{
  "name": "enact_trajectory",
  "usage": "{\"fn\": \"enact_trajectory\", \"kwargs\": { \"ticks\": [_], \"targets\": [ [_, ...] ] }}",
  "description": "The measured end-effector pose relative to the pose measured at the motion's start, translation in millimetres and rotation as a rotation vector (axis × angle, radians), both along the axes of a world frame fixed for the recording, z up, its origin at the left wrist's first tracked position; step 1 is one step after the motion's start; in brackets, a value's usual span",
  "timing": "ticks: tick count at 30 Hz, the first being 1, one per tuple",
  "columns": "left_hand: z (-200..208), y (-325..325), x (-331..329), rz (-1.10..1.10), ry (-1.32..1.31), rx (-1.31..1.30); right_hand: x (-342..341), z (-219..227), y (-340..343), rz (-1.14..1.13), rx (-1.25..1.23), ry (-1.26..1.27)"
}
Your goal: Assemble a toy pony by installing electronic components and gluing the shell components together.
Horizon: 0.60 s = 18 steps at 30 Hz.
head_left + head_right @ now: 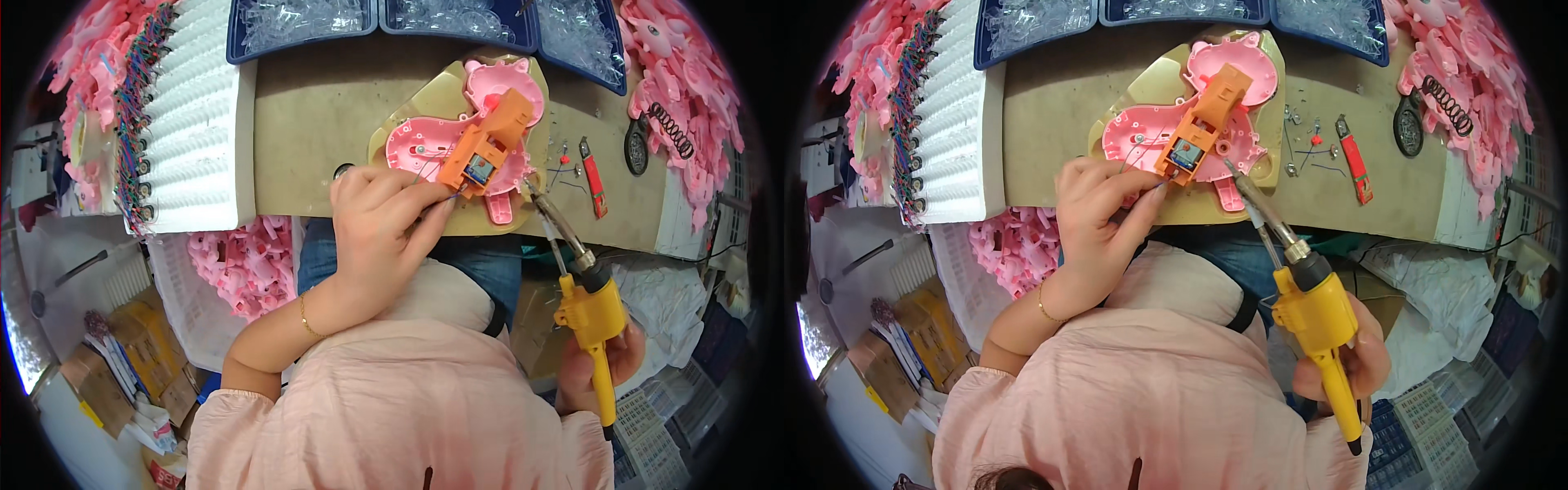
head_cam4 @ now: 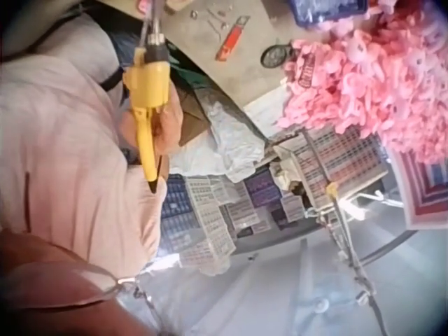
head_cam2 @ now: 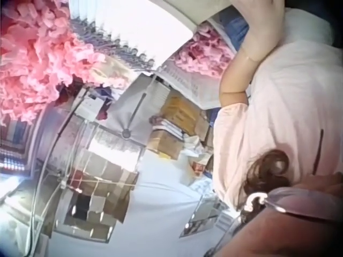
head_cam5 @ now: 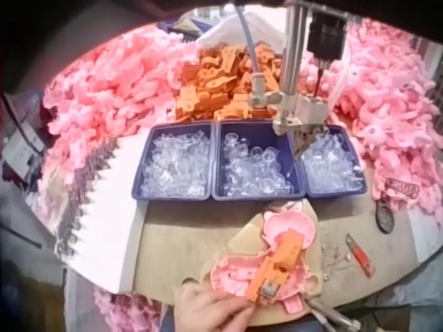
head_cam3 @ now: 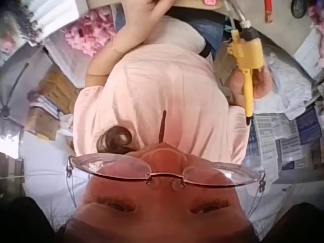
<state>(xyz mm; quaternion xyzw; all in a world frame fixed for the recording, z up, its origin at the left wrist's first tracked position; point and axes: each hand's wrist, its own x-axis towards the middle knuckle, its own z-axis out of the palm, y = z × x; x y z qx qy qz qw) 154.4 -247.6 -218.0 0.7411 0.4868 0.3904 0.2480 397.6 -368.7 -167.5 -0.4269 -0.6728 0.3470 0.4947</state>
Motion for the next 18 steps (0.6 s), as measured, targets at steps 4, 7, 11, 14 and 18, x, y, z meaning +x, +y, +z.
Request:
{"fn": "enact_trajectory", "kwargs": {
  "ticks": [4, 7, 11, 14, 18],
  "targets": [
    [2.6, 2.0, 0.6, 0.002, 0.050, -0.011, -7.0, -4.5, 1.9, -0.042, 0.082, -0.028],
    [6.2, 2.3, -2.1, -0.027, 0.038, -0.029, -10.0, -4.3, -13.3, -0.262, -0.127, 0.039],
    [4.7, 1.4, 0.1, -0.012, 0.024, -0.042, -11.6, 2.4, -11.2, -0.232, -0.175, -0.078],
    [5.6, 0.2, -0.1, -0.016, 0.032, -0.068, -11.8, 8.9, -0.9, -0.108, -0.225, -0.109],
    [1.5, -0.7, 1.1, 0.009, 0.021, -0.055, -7.2, 16.7, 9.7, 0.071, -0.614, -0.029]
  ]
}}
